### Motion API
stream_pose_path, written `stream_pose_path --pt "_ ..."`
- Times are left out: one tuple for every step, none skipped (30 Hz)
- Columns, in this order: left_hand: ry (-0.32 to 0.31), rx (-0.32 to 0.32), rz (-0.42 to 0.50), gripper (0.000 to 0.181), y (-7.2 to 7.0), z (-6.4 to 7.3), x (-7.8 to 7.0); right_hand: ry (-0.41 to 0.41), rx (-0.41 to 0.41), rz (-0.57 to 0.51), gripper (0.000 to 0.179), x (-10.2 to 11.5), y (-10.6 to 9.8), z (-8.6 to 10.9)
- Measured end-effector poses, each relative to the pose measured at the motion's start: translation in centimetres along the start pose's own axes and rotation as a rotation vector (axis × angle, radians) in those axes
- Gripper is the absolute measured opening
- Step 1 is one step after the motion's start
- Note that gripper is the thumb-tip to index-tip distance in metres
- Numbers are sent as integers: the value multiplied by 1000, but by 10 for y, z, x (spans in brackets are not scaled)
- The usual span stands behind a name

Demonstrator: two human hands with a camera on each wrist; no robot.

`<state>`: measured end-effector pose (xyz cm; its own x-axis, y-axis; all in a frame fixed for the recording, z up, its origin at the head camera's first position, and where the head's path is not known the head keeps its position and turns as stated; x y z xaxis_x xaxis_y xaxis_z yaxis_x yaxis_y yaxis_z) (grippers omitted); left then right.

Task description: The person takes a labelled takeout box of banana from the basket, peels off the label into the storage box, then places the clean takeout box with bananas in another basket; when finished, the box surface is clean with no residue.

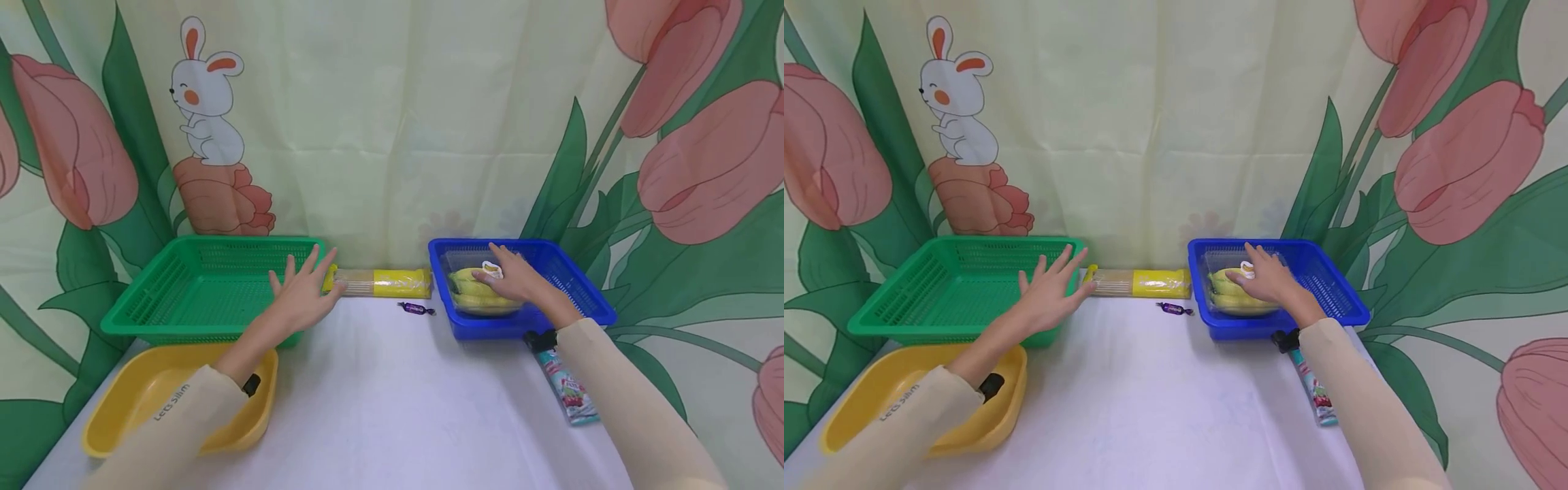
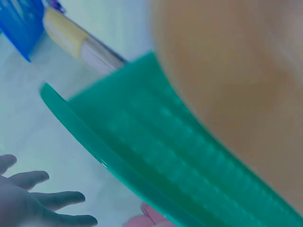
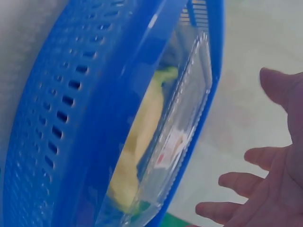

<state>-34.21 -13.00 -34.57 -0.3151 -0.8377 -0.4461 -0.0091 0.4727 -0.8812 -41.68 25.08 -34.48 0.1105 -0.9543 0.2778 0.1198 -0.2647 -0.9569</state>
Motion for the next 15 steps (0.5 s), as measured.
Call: stream_pose_path --pt "4 -7 10 76 2 -2 -4 3 5 -10 94 -4 -1 -1" --pt "9 -13 15 76 5 -3 -8 9 9 -18 93 -7 -3 -2" --pt "12 -17 23 76 8 -5 -12 20 14 -24 92 -11 -4 -3" --pt "16 -21 32 76 11 -8 -16 33 18 -30 92 -16 -5 -4" --pt "21 -24 41 76 14 -9 -20 42 22 -38 91 -19 -5 -5" --pt "26 -26 52 75 18 -11 -25 54 28 -43 90 -23 -6 -6" --pt "31 -28 67 75 21 -13 -30 66 32 -54 90 -26 -6 -7" --pt "36 -30 82 74 25 -14 -34 78 38 -64 89 -30 -6 -7" --pt "40 -32 97 74 28 -16 -39 88 44 -70 89 -33 -6 -8" --pt "45 -33 109 74 31 -17 -43 97 49 -80 89 -35 -5 -9" --pt "49 -35 122 73 34 -18 -48 106 53 -90 89 -38 -5 -10" --pt "51 -35 139 73 37 -19 -53 118 58 -99 89 -41 -5 -11" --pt "54 -36 153 73 40 -20 -57 130 61 -109 88 -44 -5 -12" --pt "55 -36 167 73 43 -21 -61 143 66 -119 88 -47 -5 -13" --pt "58 -37 185 73 46 -23 -65 157 73 -129 88 -51 -5 -13"
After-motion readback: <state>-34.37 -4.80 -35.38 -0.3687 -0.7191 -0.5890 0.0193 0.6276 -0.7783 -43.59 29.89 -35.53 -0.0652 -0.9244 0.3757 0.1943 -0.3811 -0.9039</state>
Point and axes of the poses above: each hand's wrist, its own z-axis away from the middle knuckle, its own y-axis out of the palm, x = y × z, the point moved 9 cm from there along -z, towards the middle knuckle, and after that the axes turned 8 degrees about y, right-handed, at the moved point
